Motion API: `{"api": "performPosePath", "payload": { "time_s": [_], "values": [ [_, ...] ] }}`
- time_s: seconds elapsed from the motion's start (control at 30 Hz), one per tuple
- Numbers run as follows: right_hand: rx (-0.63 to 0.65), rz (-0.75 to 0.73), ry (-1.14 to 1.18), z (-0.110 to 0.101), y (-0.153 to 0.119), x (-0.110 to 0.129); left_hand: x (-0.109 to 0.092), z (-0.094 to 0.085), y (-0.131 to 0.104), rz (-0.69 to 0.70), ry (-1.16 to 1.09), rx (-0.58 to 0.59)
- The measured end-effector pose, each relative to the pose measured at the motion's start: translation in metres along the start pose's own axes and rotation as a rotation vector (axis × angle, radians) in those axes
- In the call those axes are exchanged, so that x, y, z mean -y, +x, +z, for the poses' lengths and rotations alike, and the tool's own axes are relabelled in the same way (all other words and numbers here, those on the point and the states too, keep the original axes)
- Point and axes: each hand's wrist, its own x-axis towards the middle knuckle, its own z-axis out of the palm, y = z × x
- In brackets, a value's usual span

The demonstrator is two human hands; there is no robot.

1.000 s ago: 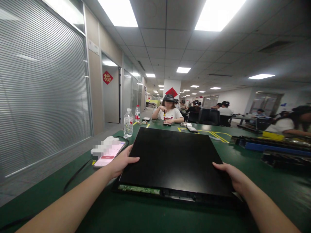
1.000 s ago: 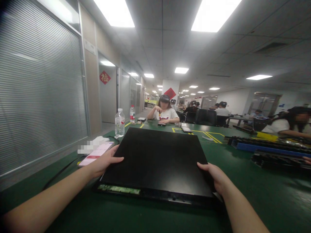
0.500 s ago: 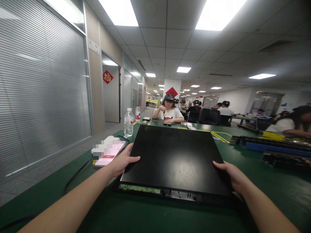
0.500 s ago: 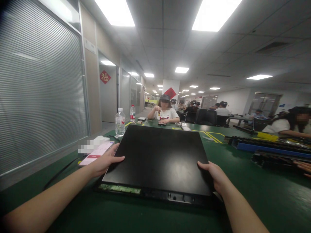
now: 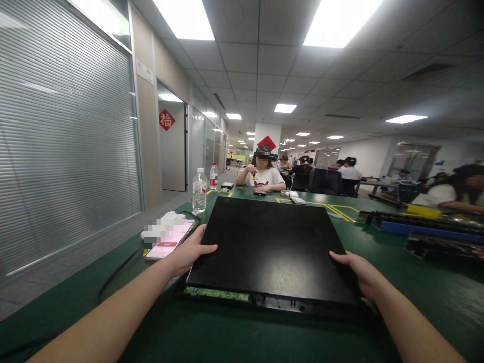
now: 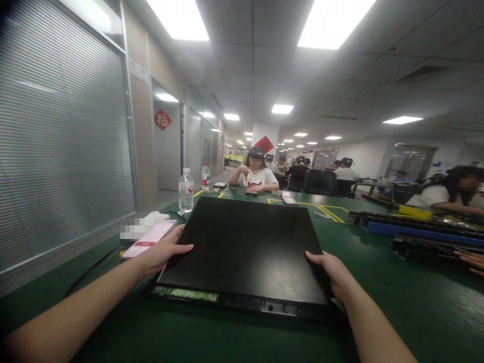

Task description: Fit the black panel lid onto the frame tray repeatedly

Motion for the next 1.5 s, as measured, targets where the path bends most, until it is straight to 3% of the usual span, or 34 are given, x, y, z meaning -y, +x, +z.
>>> {"api": "performPosePath", "payload": {
  "time_s": [0.23,0.63,1.5],
  "values": [
    [-0.023,0.001,-0.013,0.0001,-0.0016,0.0016,0.0005,-0.0008,0.0008,-0.002,0.005,0.0],
    [0.061,0.024,0.008,-0.0027,0.0027,-0.0023,0.0004,-0.0016,0.0008,-0.023,-0.004,0.015],
    [0.034,0.039,-0.009,-0.0038,0.005,-0.0024,0.0003,-0.0018,0.0009,-0.009,0.013,-0.001]
  ]
}}
